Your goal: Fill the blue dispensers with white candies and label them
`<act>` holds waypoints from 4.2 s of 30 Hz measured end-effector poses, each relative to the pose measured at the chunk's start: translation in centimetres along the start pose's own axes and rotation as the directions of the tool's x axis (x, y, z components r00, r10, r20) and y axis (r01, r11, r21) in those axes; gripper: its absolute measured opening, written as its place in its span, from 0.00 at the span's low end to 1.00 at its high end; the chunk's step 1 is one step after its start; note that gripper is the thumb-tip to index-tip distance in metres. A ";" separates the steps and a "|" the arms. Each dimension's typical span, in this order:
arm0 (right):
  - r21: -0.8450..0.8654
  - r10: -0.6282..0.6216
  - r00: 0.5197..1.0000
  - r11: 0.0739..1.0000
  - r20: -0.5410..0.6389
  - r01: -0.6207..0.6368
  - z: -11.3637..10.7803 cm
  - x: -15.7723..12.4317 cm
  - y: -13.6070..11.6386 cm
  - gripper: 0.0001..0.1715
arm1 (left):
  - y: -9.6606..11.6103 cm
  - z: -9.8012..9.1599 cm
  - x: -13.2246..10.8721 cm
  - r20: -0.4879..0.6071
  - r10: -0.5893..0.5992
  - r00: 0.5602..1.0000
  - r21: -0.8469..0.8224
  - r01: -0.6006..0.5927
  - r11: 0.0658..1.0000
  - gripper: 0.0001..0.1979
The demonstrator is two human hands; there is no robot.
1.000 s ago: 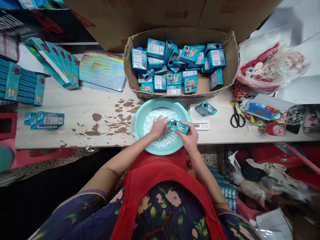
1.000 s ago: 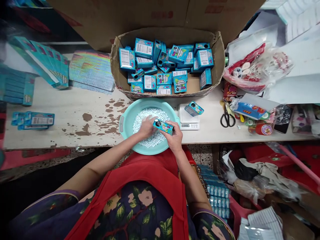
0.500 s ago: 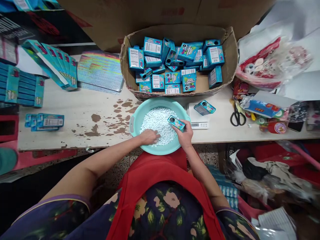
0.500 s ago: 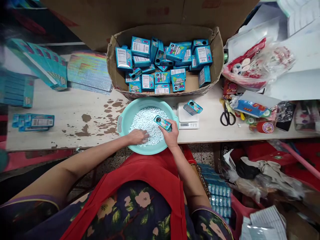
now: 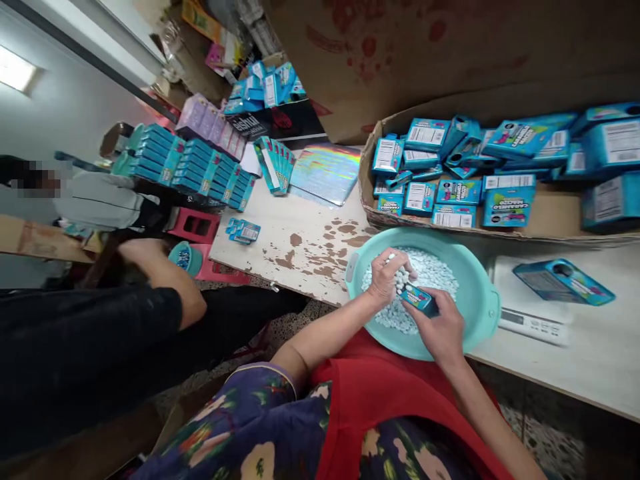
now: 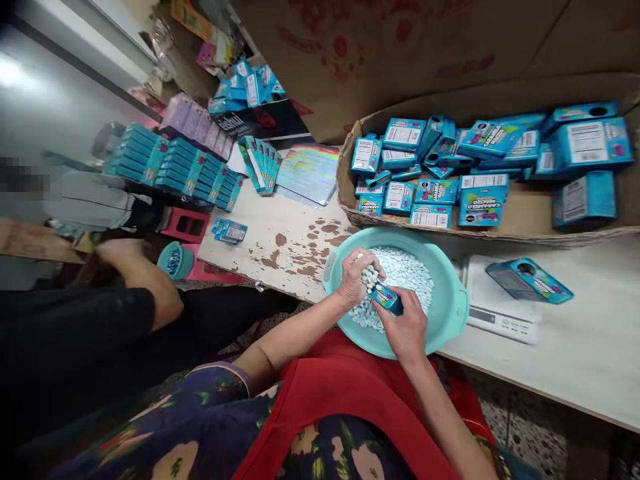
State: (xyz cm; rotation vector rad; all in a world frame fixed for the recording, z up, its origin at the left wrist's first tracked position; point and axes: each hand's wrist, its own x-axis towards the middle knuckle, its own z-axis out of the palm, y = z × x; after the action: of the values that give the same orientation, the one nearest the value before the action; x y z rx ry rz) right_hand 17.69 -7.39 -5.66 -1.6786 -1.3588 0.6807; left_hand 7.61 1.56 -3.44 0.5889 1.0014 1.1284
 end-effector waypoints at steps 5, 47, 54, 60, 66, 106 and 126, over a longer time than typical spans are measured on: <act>0.018 0.005 0.999 1.000 -0.031 -0.005 -0.6 0.6 -1.1 0.18 | 1.5 0.7 -0.4 0.033 -0.023 0.999 -0.047 0.024 0.999 0.14; 0.458 0.330 0.944 0.839 0.000 -0.293 -2.2 -0.6 1.1 0.25 | 2.5 2.0 -0.3 0.011 -0.106 0.994 0.006 0.105 0.994 0.16; 0.394 0.331 0.944 0.868 -0.002 -0.303 -1.7 -1.1 1.2 0.21 | 0.9 2.7 -1.6 -0.003 -0.034 0.999 0.052 0.034 0.998 0.18; 0.349 0.330 0.944 0.885 -0.001 -0.309 -1.8 -0.6 0.6 0.21 | 0.8 2.8 -1.3 -0.047 -0.045 0.998 0.051 0.047 0.998 0.19; 0.457 0.319 0.947 0.839 0.027 -0.295 -3.7 -1.1 -0.2 0.22 | 0.8 -0.5 1.0 -0.068 -0.121 0.990 0.067 0.126 0.990 0.16; 0.572 0.672 0.621 0.715 -0.404 -0.402 -16.6 -9.2 9.3 0.26 | -6.7 19.7 7.2 0.694 -0.425 0.582 0.552 -0.808 -0.206 0.11; 0.557 0.673 0.625 0.717 -0.396 -0.419 -16.7 -9.8 10.0 0.26 | -8.1 20.3 5.1 0.742 -0.325 0.586 0.527 -0.810 -0.258 0.08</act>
State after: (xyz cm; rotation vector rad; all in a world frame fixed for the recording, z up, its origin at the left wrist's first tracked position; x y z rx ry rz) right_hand 33.87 -21.87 -7.05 -1.7435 -0.1902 0.6585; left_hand 29.74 5.22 -2.49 2.6900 0.7541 -0.0556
